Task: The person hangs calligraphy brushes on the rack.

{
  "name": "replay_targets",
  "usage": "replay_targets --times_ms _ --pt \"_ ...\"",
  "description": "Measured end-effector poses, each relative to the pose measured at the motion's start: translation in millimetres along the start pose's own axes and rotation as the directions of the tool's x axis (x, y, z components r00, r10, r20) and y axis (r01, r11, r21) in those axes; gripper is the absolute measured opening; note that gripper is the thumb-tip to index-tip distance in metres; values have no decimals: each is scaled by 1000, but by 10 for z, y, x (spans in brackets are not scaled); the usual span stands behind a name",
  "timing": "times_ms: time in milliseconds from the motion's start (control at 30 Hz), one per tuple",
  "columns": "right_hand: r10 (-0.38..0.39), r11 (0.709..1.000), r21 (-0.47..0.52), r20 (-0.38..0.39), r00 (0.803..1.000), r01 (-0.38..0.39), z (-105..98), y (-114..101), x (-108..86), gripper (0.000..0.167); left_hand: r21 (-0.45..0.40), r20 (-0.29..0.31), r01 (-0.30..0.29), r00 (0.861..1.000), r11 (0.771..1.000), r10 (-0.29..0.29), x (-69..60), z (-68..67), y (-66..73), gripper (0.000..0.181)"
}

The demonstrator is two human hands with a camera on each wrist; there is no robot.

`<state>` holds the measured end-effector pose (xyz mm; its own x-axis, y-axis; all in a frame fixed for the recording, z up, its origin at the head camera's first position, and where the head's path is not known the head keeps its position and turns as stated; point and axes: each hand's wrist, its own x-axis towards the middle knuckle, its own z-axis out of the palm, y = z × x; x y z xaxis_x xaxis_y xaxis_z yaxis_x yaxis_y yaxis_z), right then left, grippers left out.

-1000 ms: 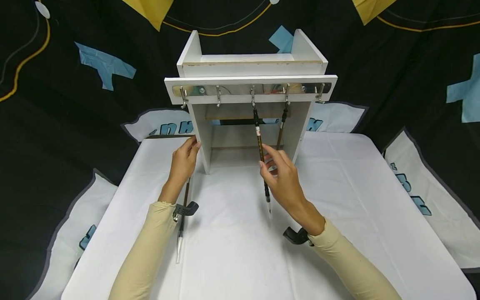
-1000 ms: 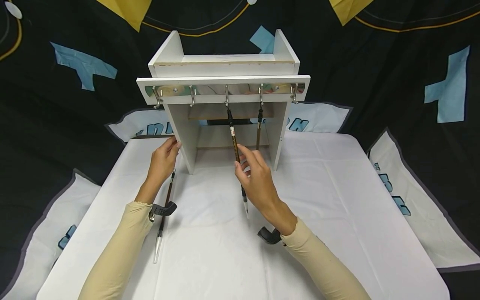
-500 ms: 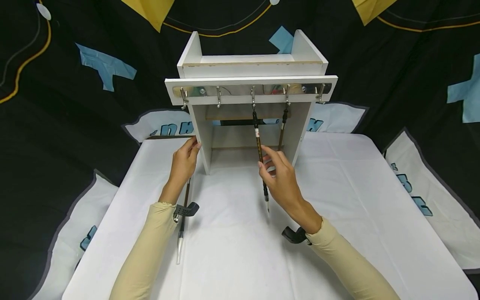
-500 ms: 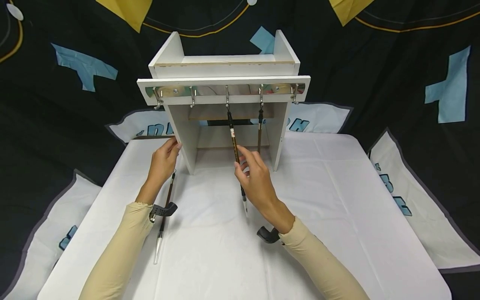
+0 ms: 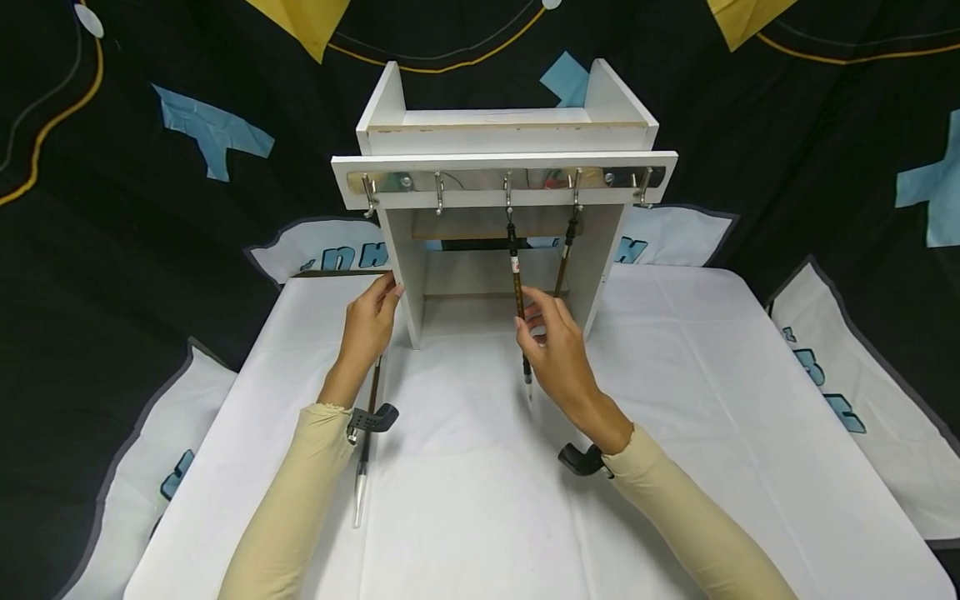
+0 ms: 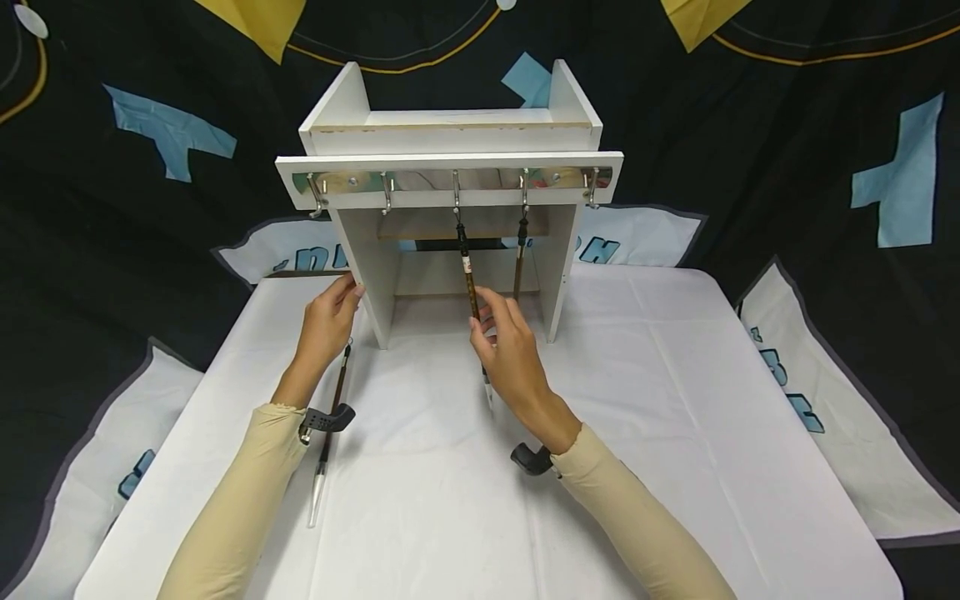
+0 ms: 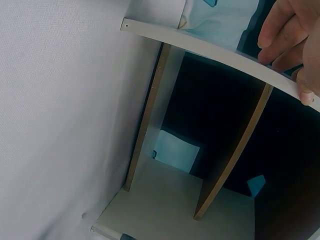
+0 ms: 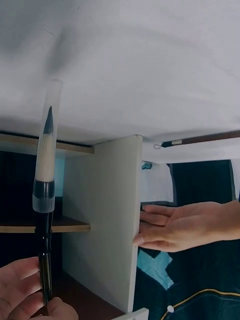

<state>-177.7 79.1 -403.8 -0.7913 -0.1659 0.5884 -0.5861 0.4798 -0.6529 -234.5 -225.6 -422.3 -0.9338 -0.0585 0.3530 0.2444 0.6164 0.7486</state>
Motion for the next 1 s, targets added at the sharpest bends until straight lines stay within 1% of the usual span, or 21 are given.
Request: replay_targets --times_ms 200,500,1000 --pt "22 1000 -10 4 1000 -22 50 32 54 44 -6 -2 -6 1000 1000 6 4 -9 -3 50" --pt "43 999 -1 15 999 -43 122 89 125 42 -10 1 -17 1000 1000 17 0 -12 -3 50" --pt "37 999 -24 9 999 -37 199 180 200 38 -16 4 -13 1000 1000 13 -5 -11 -5 50"
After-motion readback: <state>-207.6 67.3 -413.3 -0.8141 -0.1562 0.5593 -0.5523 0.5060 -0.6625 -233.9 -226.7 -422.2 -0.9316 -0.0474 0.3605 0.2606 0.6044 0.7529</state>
